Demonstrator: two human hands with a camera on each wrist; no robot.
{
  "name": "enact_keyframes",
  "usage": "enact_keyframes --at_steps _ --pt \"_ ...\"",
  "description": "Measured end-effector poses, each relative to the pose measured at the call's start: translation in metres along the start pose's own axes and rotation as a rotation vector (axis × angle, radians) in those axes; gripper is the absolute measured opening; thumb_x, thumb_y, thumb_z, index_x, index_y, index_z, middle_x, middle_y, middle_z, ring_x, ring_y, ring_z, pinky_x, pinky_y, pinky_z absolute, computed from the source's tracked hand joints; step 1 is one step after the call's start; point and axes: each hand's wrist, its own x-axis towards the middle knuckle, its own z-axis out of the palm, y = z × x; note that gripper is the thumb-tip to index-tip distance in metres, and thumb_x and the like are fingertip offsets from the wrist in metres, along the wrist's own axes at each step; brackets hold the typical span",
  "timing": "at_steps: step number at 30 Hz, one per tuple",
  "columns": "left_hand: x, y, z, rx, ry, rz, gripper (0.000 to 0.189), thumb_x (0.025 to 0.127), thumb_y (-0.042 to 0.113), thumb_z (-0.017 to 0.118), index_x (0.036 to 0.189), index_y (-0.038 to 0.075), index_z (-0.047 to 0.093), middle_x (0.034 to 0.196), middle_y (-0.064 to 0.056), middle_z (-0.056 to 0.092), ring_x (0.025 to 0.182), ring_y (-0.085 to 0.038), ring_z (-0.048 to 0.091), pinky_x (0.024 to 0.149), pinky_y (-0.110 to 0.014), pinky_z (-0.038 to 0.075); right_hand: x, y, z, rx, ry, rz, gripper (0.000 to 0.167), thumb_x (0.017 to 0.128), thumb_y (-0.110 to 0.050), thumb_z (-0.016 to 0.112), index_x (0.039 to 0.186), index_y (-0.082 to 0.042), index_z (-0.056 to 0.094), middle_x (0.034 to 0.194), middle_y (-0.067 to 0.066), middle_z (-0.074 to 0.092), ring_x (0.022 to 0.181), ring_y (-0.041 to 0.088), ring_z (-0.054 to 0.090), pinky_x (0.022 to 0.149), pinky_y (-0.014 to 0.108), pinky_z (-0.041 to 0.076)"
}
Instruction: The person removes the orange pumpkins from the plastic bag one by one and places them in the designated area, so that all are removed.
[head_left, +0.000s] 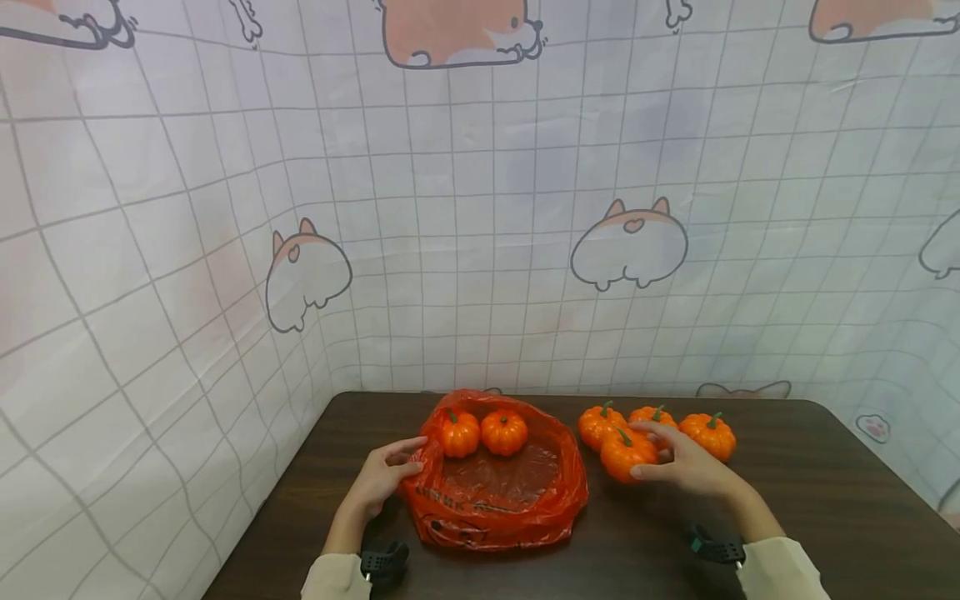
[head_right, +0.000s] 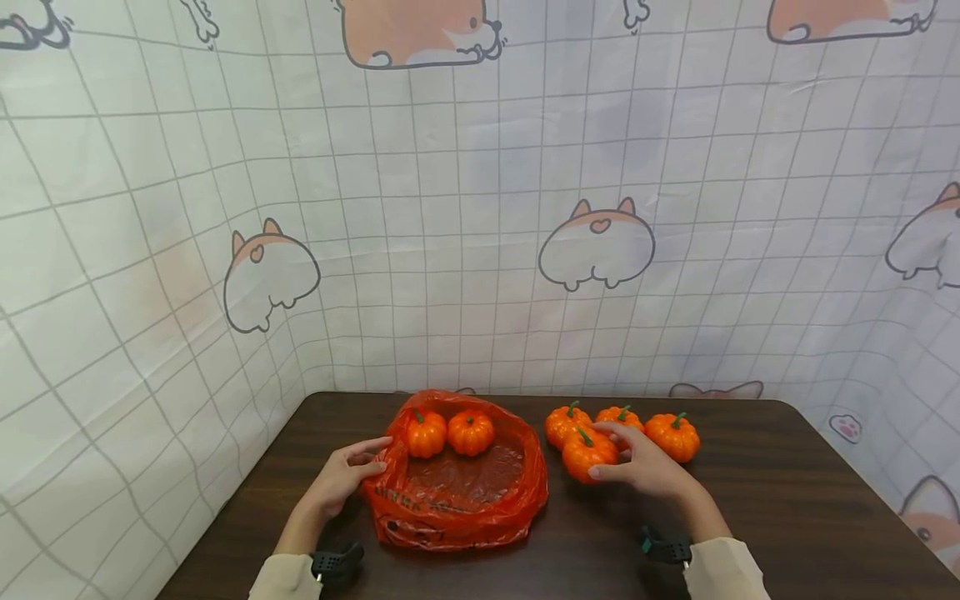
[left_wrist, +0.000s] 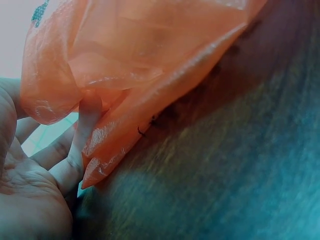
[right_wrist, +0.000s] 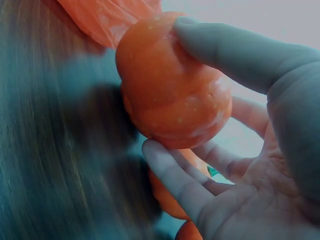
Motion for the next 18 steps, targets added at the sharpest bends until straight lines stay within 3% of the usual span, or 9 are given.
enact_keyframes --at_steps 8,18 --pt "-0.001 0.000 0.000 0.004 -0.010 0.014 0.045 0.097 0.011 0.067 0.142 0.005 0.061 0.113 -0.020 0.068 0.092 -0.018 0.068 0.077 -0.033 0.059 -0.002 0.011 -0.005 -0.021 -0.006 0.006 0.076 0.088 -0.028 0.081 0.150 -0.003 0.045 0.145 0.032 0.045 0.121 0.038 0.054 0.088 0.040 0.051" --pt "-0.001 0.000 0.000 0.010 0.003 0.006 0.044 0.098 0.011 0.067 0.141 0.008 0.062 0.114 -0.018 0.068 0.094 -0.019 0.068 0.080 -0.034 0.059 -0.005 0.016 -0.006 -0.036 -0.028 0.051 0.072 0.086 -0.029 0.083 0.144 -0.002 0.047 0.136 0.025 0.053 0.116 0.032 0.055 0.091 0.043 0.049"
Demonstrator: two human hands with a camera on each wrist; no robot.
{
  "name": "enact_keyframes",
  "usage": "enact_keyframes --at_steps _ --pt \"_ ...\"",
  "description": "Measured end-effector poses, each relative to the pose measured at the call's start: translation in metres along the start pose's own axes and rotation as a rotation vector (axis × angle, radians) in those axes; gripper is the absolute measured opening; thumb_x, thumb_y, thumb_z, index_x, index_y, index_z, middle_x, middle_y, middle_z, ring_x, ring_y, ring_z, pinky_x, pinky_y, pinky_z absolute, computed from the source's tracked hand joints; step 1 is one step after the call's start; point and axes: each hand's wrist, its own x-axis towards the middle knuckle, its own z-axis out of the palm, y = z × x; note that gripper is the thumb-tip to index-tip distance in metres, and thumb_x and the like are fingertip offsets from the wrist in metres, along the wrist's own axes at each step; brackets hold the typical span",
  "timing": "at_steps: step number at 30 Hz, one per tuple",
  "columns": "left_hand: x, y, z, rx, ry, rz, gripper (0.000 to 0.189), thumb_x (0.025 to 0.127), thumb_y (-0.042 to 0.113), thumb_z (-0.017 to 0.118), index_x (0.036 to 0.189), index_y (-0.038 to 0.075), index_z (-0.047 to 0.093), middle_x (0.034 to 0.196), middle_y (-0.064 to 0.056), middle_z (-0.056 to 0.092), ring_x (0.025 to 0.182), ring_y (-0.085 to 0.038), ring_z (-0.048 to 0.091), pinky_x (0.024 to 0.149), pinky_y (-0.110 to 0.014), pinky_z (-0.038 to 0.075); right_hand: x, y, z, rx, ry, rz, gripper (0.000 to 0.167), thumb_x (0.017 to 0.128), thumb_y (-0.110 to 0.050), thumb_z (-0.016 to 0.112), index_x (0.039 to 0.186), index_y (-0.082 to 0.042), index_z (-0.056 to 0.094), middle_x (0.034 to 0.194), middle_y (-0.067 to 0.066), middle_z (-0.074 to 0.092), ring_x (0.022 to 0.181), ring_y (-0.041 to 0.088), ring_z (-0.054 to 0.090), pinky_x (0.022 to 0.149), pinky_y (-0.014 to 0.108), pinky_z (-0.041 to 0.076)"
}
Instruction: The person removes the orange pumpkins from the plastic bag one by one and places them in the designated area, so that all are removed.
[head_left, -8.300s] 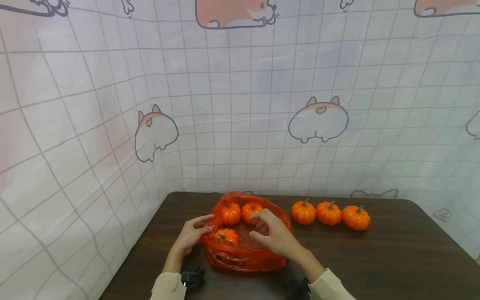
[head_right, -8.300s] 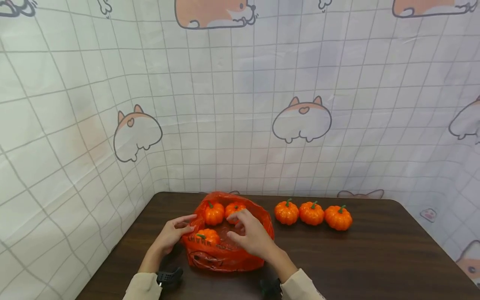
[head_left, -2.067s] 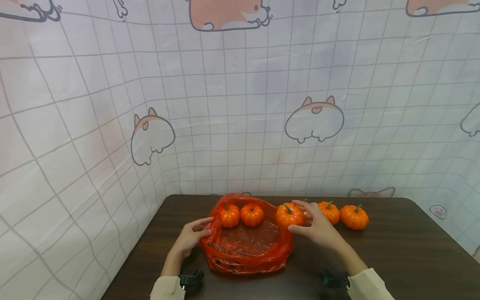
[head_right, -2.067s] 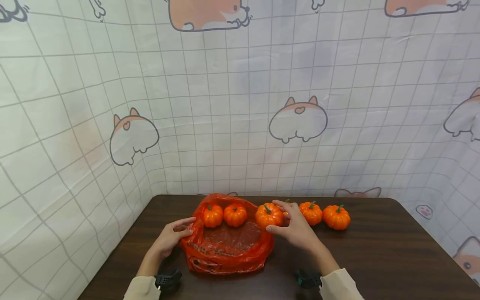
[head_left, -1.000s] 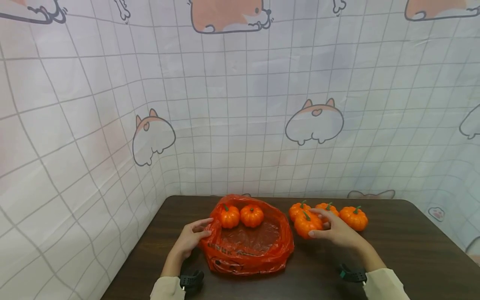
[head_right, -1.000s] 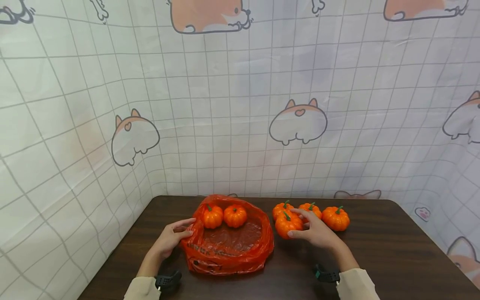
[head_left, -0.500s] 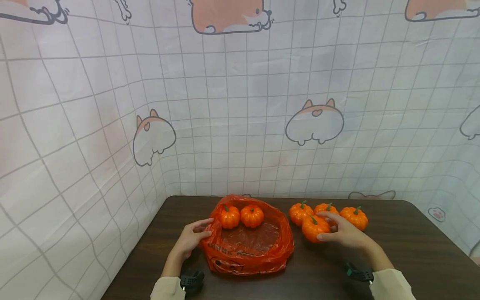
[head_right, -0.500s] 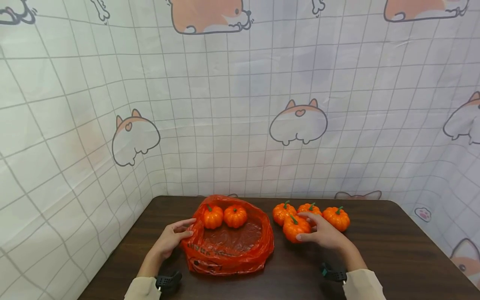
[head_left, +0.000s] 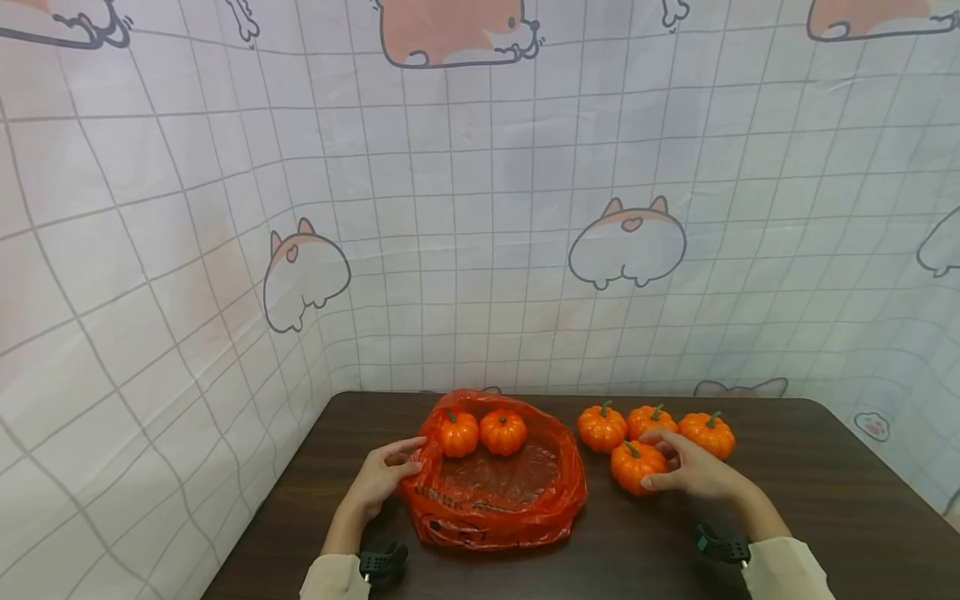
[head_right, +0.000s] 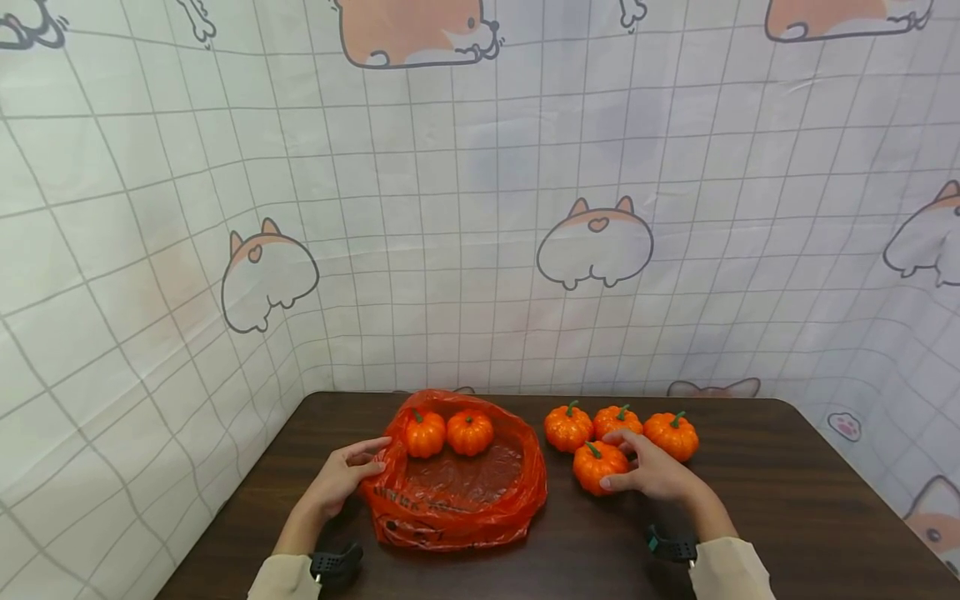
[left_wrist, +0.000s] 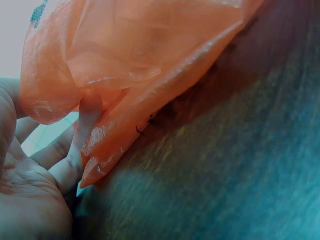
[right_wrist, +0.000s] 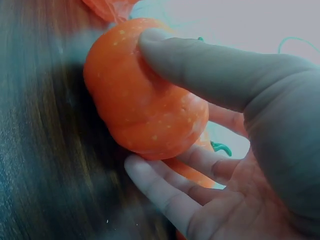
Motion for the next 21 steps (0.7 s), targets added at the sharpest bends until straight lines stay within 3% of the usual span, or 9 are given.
enact_keyframes --at_steps 11,18,21 --pt "0.0006 -0.0010 0.0000 0.004 -0.004 0.006 0.044 0.098 0.011 0.067 0.141 0.009 0.062 0.116 -0.018 0.068 0.094 -0.019 0.067 0.080 -0.034 0.058 -0.0022 0.0010 -0.0024 -0.040 -0.022 -0.007 0.070 0.087 -0.029 0.082 0.141 -0.003 0.048 0.130 0.021 0.058 0.114 0.032 0.057 0.089 0.043 0.051" --pt "0.0008 0.0003 0.0002 0.005 0.004 -0.004 0.042 0.098 0.010 0.066 0.140 0.010 0.063 0.116 -0.018 0.068 0.095 -0.019 0.067 0.081 -0.034 0.058 0.0002 0.0026 -0.0031 -0.025 -0.021 -0.030 0.074 0.088 -0.027 0.081 0.146 0.001 0.045 0.116 0.021 0.061 0.088 0.023 0.058 0.070 0.035 0.052" --pt "0.0009 0.0009 0.0002 0.005 0.002 -0.007 0.042 0.098 0.010 0.066 0.141 0.010 0.063 0.116 -0.018 0.068 0.094 -0.019 0.067 0.081 -0.034 0.058 0.0004 0.0018 -0.0016 -0.022 -0.012 -0.037 0.074 0.088 -0.026 0.081 0.147 0.003 0.045 0.116 0.022 0.061 0.087 0.023 0.058 0.068 0.034 0.052"
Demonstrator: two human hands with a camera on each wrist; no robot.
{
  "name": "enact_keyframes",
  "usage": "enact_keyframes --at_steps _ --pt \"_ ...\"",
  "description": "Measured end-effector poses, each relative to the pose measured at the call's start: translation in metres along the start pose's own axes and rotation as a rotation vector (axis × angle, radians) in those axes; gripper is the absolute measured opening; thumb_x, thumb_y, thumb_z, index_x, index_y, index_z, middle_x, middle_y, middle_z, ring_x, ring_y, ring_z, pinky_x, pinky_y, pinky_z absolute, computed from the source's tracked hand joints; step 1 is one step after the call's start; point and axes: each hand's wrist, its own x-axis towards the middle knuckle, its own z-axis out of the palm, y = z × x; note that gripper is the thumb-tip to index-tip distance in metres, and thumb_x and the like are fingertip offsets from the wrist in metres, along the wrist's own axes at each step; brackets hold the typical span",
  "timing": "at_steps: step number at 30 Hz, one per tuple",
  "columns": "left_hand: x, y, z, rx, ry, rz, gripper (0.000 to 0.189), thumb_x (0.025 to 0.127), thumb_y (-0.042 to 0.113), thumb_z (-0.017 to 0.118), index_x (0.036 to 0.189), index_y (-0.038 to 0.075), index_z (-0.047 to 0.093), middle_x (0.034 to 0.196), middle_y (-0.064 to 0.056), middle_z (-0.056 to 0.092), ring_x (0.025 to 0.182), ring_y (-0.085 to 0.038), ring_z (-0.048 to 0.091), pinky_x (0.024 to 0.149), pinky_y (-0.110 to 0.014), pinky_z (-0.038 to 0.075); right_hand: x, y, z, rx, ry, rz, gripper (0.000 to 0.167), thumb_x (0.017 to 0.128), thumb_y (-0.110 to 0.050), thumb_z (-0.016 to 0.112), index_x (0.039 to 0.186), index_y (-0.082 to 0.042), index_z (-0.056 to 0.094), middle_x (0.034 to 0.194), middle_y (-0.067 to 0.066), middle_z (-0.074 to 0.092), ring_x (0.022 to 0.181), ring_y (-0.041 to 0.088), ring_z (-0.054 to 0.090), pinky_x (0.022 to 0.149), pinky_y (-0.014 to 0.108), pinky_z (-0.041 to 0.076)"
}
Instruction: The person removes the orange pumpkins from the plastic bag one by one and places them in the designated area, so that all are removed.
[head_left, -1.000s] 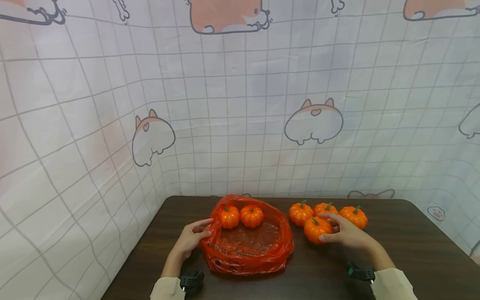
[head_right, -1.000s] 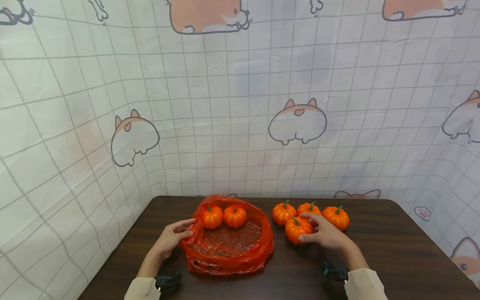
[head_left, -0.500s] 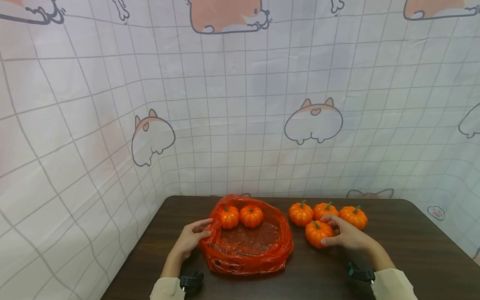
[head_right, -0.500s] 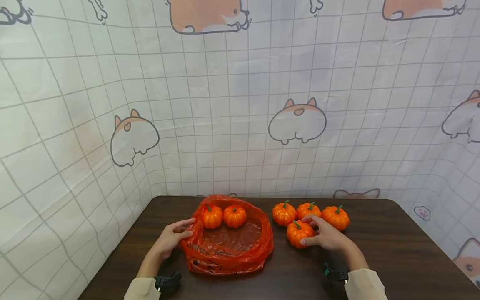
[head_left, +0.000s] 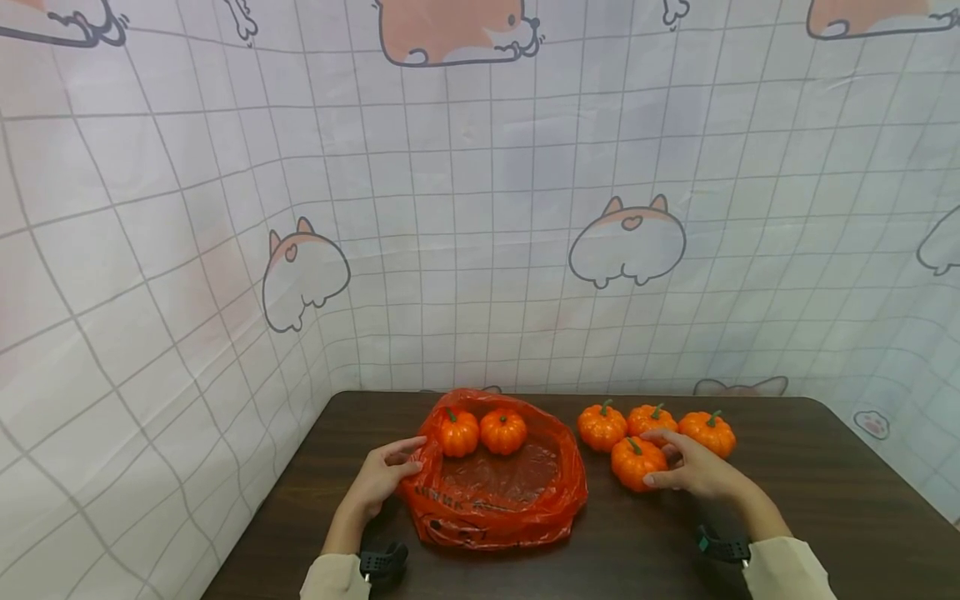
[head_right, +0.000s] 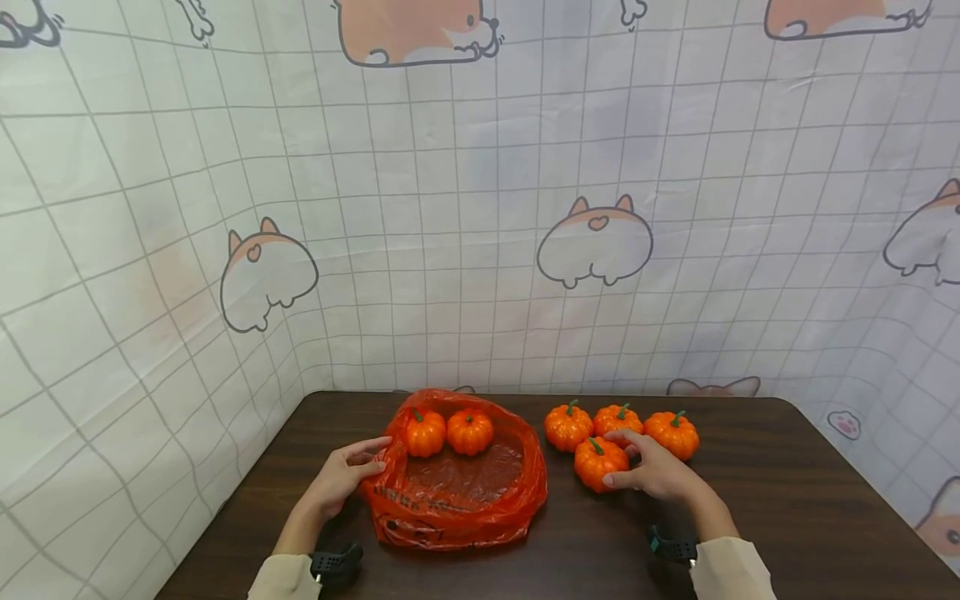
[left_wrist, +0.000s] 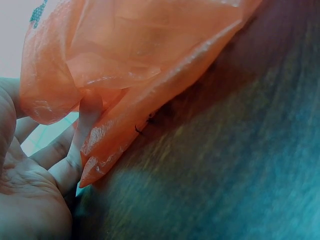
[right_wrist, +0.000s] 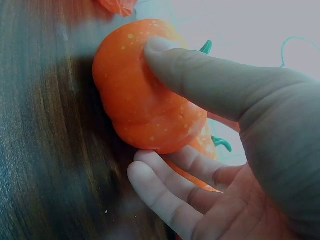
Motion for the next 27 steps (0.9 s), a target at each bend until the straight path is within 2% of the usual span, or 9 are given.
enact_keyframes --at_steps 6,11,19,27 --pt "-0.0001 0.0005 -0.0005 -0.007 -0.010 0.002 0.043 0.098 0.010 0.066 0.141 0.009 0.062 0.116 -0.018 0.068 0.094 -0.018 0.067 0.080 -0.034 0.058 -0.0004 -0.0013 0.0006 -0.034 0.025 -0.003 0.075 0.087 -0.027 0.083 0.145 0.003 0.048 0.127 0.028 0.060 0.107 0.032 0.058 0.076 0.037 0.052" --pt "0.0001 -0.0006 -0.0010 -0.006 -0.017 0.005 0.044 0.099 0.011 0.066 0.142 0.010 0.062 0.116 -0.018 0.068 0.094 -0.019 0.067 0.080 -0.034 0.058 -0.0012 -0.0017 0.0004 -0.046 0.031 -0.007 0.073 0.087 -0.027 0.083 0.145 0.003 0.049 0.128 0.028 0.059 0.114 0.037 0.056 0.078 0.038 0.051" --pt "-0.0002 -0.0005 -0.0004 -0.011 -0.016 0.002 0.043 0.099 0.010 0.066 0.142 0.009 0.062 0.115 -0.018 0.068 0.093 -0.019 0.068 0.079 -0.034 0.059 -0.0015 -0.0020 0.0008 -0.015 0.011 0.001 0.075 0.087 -0.026 0.082 0.146 0.004 0.046 0.125 0.030 0.058 0.100 0.030 0.058 0.073 0.037 0.052" --pt "0.0001 -0.0004 -0.0002 -0.011 -0.011 0.000 0.042 0.099 0.011 0.066 0.141 0.009 0.062 0.115 -0.018 0.068 0.093 -0.019 0.067 0.081 -0.035 0.059 -0.0014 -0.0044 -0.0010 -0.030 0.003 0.007 0.076 0.087 -0.027 0.082 0.146 0.004 0.045 0.123 0.028 0.058 0.101 0.029 0.059 0.077 0.037 0.052"
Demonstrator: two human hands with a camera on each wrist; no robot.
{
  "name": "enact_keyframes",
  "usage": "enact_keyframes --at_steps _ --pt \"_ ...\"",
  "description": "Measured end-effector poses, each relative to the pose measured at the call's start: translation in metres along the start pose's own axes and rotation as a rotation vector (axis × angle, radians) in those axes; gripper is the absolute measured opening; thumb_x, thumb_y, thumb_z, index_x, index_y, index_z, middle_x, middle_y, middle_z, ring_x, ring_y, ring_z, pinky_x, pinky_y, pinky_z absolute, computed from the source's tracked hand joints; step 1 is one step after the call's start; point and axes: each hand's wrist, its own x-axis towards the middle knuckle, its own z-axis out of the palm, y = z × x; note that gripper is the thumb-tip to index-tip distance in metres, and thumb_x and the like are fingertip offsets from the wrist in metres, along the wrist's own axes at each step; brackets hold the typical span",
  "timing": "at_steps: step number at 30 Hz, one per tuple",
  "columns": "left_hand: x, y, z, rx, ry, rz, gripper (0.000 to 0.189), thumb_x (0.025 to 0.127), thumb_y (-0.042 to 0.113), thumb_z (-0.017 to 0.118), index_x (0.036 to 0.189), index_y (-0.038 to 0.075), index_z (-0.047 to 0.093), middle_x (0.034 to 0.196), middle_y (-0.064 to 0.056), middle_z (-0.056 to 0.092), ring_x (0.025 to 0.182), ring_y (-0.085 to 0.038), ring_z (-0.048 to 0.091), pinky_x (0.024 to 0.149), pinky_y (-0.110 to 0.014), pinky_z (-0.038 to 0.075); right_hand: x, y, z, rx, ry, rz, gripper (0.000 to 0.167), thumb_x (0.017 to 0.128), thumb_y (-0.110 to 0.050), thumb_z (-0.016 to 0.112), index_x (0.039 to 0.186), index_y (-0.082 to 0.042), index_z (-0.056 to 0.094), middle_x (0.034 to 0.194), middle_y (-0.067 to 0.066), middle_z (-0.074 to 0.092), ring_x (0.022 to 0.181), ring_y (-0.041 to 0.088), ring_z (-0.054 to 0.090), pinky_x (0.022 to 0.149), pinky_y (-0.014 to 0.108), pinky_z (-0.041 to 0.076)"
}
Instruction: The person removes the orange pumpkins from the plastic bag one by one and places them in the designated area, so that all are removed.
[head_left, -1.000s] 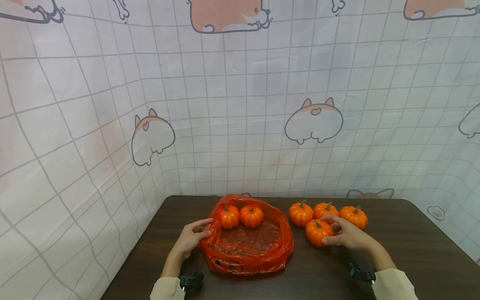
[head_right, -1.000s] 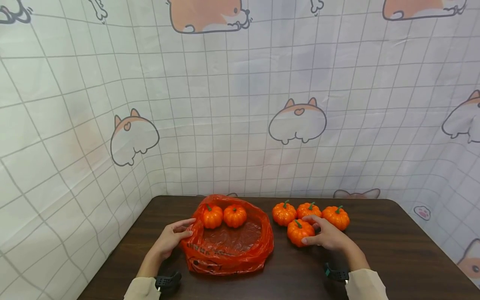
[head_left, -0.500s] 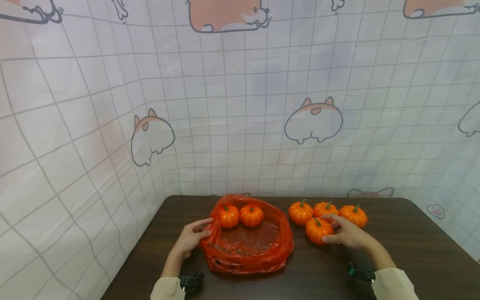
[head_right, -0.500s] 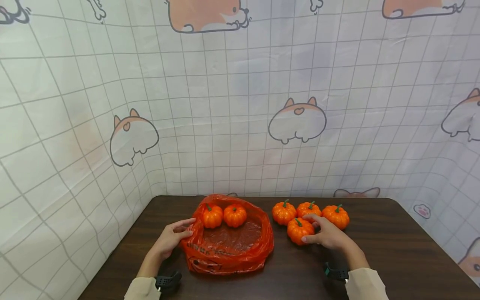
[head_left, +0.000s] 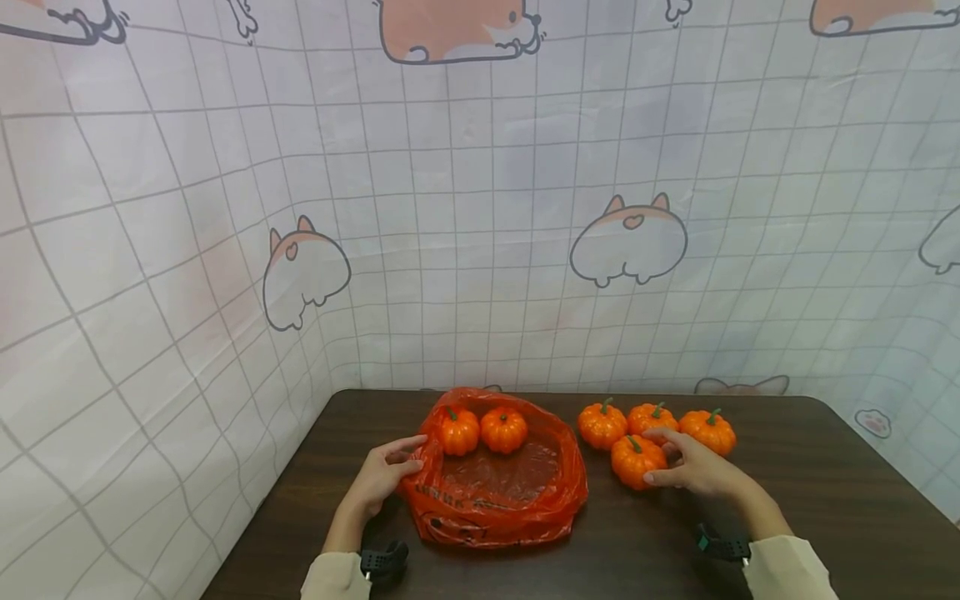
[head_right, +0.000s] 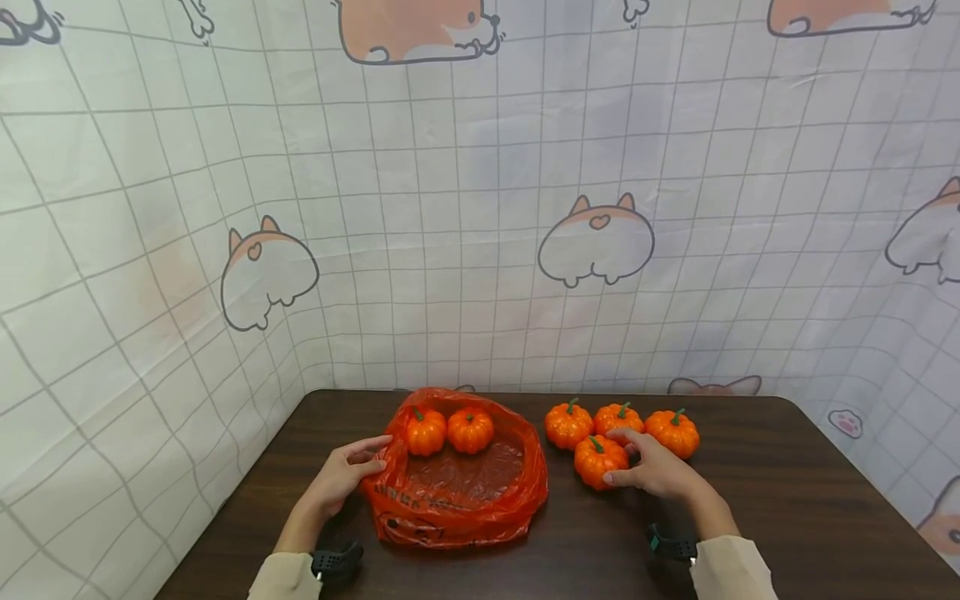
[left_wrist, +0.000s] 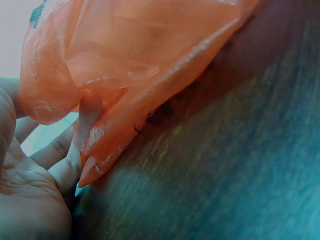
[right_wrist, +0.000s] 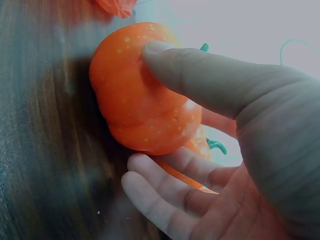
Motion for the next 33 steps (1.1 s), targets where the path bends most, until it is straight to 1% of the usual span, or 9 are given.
enact_keyframes --at_steps 3,8,12,14,17,21,24,27,33 --pt "0.000 0.000 0.000 0.004 0.000 0.001 0.042 0.099 0.011 0.066 0.141 0.009 0.062 0.115 -0.019 0.068 0.093 -0.019 0.067 0.081 -0.035 0.059 -0.001 -0.002 -0.002 0.003 -0.011 0.006 0.076 0.088 -0.027 0.081 0.147 0.004 0.044 0.122 0.028 0.058 0.099 0.029 0.060 0.077 0.038 0.052" --pt "0.000 -0.001 0.000 0.005 0.000 0.003 0.042 0.098 0.011 0.066 0.141 0.009 0.063 0.114 -0.018 0.068 0.093 -0.019 0.067 0.080 -0.034 0.059 -0.007 -0.007 -0.008 0.014 -0.013 0.064 0.071 0.092 -0.031 0.077 0.149 -0.001 0.045 0.129 0.029 0.053 0.108 0.032 0.062 0.083 0.041 0.054" --pt "0.000 -0.001 0.000 0.007 0.002 0.008 0.042 0.098 0.011 0.067 0.140 0.008 0.063 0.113 -0.018 0.068 0.092 -0.019 0.067 0.079 -0.034 0.059 -0.011 -0.015 -0.015 0.047 0.008 0.096 0.066 0.095 -0.032 0.073 0.148 -0.003 0.046 0.131 0.027 0.053 0.103 0.029 0.060 0.082 0.041 0.053" --pt "0.000 -0.002 0.000 0.004 0.003 0.008 0.042 0.098 0.011 0.067 0.140 0.008 0.063 0.113 -0.018 0.068 0.092 -0.019 0.067 0.079 -0.034 0.059 -0.012 -0.020 -0.018 0.041 0.020 0.081 0.063 0.097 -0.031 0.071 0.147 -0.002 0.046 0.131 0.027 0.054 0.100 0.028 0.061 0.080 0.040 0.053" --pt "0.000 -0.002 0.000 -0.001 0.003 0.005 0.042 0.097 0.011 0.067 0.140 0.008 0.063 0.113 -0.018 0.068 0.092 -0.019 0.067 0.080 -0.035 0.059 -0.013 -0.030 -0.021 0.000 0.050 0.051 0.060 0.098 -0.033 0.069 0.145 -0.003 0.048 0.130 0.025 0.057 0.100 0.027 0.061 0.079 0.038 0.053" --pt "0.000 -0.001 0.000 0.000 0.009 0.001 0.042 0.097 0.012 0.068 0.139 0.008 0.064 0.112 -0.017 0.068 0.092 -0.019 0.066 0.080 -0.035 0.059 -0.011 -0.045 -0.019 -0.043 0.104 -0.027 0.051 0.098 -0.032 0.069 0.140 -0.006 0.054 0.122 0.020 0.063 0.100 0.026 0.065 0.075 0.036 0.055" --pt "0.000 -0.001 0.000 0.000 0.011 0.000 0.042 0.097 0.012 0.068 0.139 0.008 0.064 0.112 -0.017 0.068 0.092 -0.019 0.066 0.080 -0.035 0.059 -0.007 -0.058 -0.012 -0.048 0.135 -0.069 0.046 0.098 -0.033 0.069 0.136 -0.009 0.059 0.116 0.015 0.065 0.099 0.025 0.065 0.075 0.037 0.054" --pt "0.000 0.000 0.000 -0.004 0.007 -0.004 0.042 0.098 0.011 0.067 0.139 0.008 0.064 0.114 -0.018 0.068 0.093 -0.019 0.067 0.081 -0.035 0.059 -0.004 -0.071 -0.002 -0.064 0.153 -0.096 0.042 0.098 -0.034 0.070 0.133 -0.013 0.061 0.117 0.013 0.066 0.101 0.024 0.062 0.077 0.037 0.052" --pt "0.000 0.001 0.000 -0.002 0.010 -0.010 0.042 0.098 0.012 0.067 0.139 0.009 0.064 0.116 -0.018 0.068 0.095 -0.019 0.067 0.082 -0.035 0.059 0.004 -0.089 0.021 -0.062 0.149 -0.167 0.037 0.097 -0.035 0.070 0.130 -0.018 0.063 0.119 0.009 0.067 0.104 0.021 0.061 0.080 0.038 0.052"
